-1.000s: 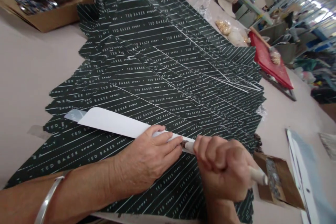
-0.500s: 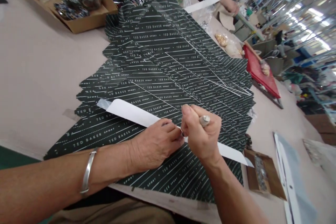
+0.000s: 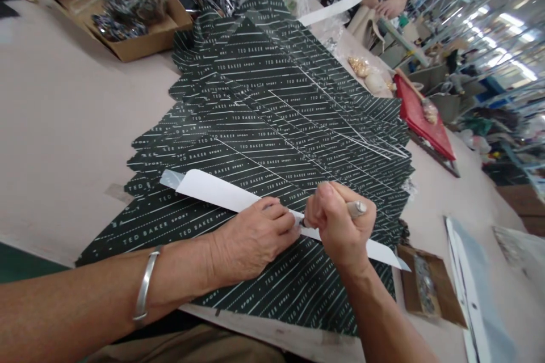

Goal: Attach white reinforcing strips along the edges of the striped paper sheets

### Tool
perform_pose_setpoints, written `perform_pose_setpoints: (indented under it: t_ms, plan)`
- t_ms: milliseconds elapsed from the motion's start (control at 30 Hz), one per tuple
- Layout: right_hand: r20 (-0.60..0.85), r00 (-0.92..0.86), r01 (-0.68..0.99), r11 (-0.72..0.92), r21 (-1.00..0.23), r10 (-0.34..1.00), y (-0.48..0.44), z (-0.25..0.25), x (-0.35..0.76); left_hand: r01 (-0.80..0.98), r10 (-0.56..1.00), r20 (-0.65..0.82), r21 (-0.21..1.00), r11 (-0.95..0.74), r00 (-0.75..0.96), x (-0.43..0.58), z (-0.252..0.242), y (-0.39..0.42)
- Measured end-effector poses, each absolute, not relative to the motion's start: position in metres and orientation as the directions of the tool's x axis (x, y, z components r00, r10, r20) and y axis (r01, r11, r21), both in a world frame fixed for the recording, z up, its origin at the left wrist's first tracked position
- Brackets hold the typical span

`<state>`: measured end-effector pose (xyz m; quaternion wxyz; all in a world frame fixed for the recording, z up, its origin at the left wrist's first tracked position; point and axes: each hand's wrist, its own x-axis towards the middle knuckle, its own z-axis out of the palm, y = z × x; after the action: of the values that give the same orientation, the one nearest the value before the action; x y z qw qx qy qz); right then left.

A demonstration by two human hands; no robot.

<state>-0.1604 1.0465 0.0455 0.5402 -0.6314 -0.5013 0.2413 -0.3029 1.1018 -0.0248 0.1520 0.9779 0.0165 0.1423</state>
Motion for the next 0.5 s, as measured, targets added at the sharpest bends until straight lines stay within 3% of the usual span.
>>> perform_pose_setpoints:
  t_ms: [133,200,300,433,500]
  plan:
    - [0.302,0.506,0.091,0.298,-0.95,0.808,1.0421,0.0503,-0.163,-0.003,0.088,0.274,0.315,-0.949,0.958,-0.3014,-0.0252,1.1017]
    - [0.271,0.531,0.017,0.31,-0.95,0.803,1.041,0.0465,-0.1631,-0.011,0.087,0.289,0.321,-0.947,0.954,-0.3013,-0.0251,1.1009]
    - [0.185,0.506,-0.021,0.226,-0.974,0.843,1.041,0.0453,-0.1585,-0.007,0.104,0.313,0.335,-0.942,0.944,-0.302,-0.0248,1.1003]
    - [0.282,0.603,-0.051,0.389,-0.92,0.746,1.0406,0.0513,-0.1544,0.0,0.115,0.324,0.334,-0.942,0.939,-0.3032,-0.0235,1.1002]
    - [0.246,0.621,-0.055,0.354,-0.934,0.744,1.0401,0.046,-0.1538,0.009,0.126,0.326,0.34,-0.94,0.937,-0.3034,-0.0219,1.0997]
